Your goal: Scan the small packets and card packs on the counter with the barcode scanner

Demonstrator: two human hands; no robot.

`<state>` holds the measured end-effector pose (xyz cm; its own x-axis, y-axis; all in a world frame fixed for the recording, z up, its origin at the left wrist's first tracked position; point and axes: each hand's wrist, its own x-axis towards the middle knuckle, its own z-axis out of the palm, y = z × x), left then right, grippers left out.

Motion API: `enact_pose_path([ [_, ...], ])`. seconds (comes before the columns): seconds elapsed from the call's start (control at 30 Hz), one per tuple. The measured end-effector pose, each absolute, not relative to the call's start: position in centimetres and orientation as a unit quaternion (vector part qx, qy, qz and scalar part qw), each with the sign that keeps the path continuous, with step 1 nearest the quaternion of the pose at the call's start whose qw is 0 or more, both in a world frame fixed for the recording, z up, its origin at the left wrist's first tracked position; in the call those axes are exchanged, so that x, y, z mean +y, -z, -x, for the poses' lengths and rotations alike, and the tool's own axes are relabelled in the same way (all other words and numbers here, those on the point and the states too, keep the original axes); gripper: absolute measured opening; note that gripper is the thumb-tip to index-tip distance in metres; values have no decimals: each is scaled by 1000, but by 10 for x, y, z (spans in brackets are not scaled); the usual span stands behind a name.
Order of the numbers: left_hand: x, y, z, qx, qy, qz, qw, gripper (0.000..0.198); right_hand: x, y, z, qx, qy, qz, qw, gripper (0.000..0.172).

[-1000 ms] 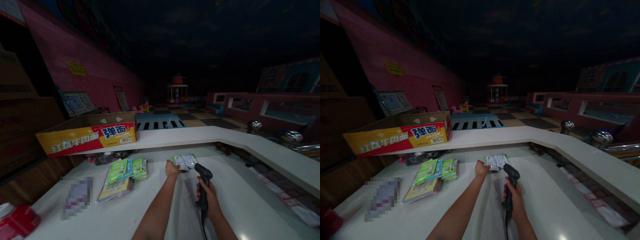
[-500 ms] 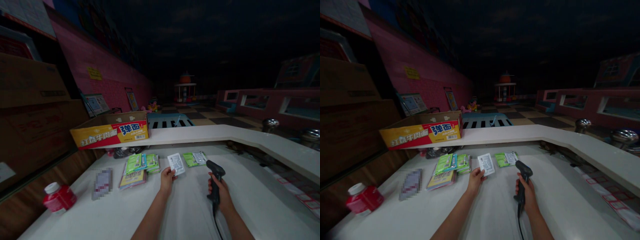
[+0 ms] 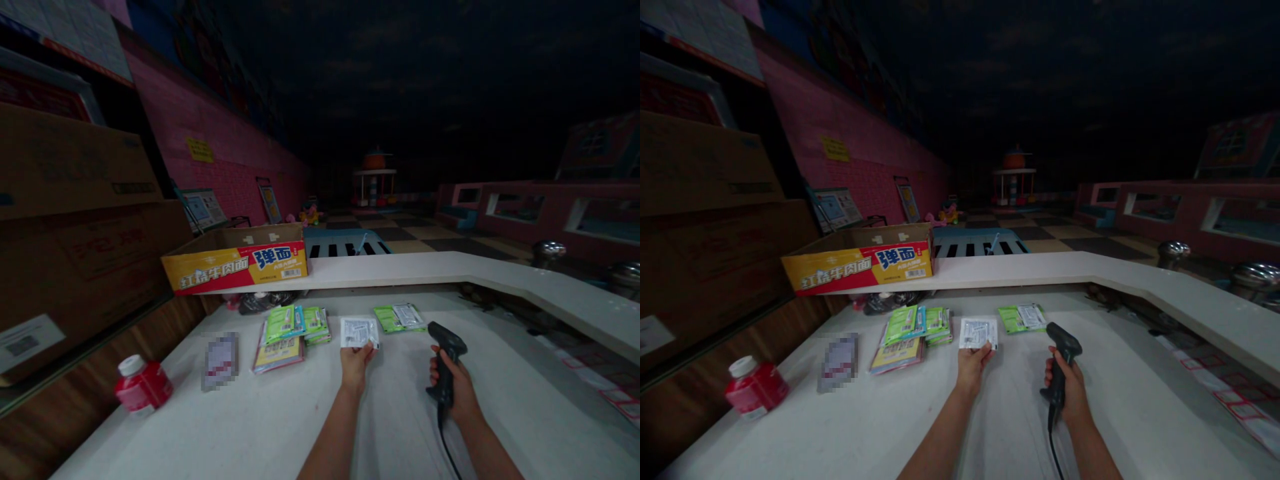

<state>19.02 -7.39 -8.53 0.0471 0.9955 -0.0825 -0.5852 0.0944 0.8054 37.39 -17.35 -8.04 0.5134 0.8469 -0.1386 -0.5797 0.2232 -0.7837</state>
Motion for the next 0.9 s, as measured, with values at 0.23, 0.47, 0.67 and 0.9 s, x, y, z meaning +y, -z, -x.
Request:
enact_pose_path([
  [0.23,-74,89,-194,348,-608,-333,631,57,-176,68,-364,-177,-454,449,749,51],
  [0.47,-73,96,-196,353,-621,-341,611,50,-200,30,-317,-306,-498,478,656,53],
  [0.67,-71,100,-198,357,-634,-355,588,42,-232,8,-268,-322,-534,490,609,57],
  [0.9,-71,101,-198,392,-624,-348,580,36,-241,10,-252,-343,-532,534,561,55],
])
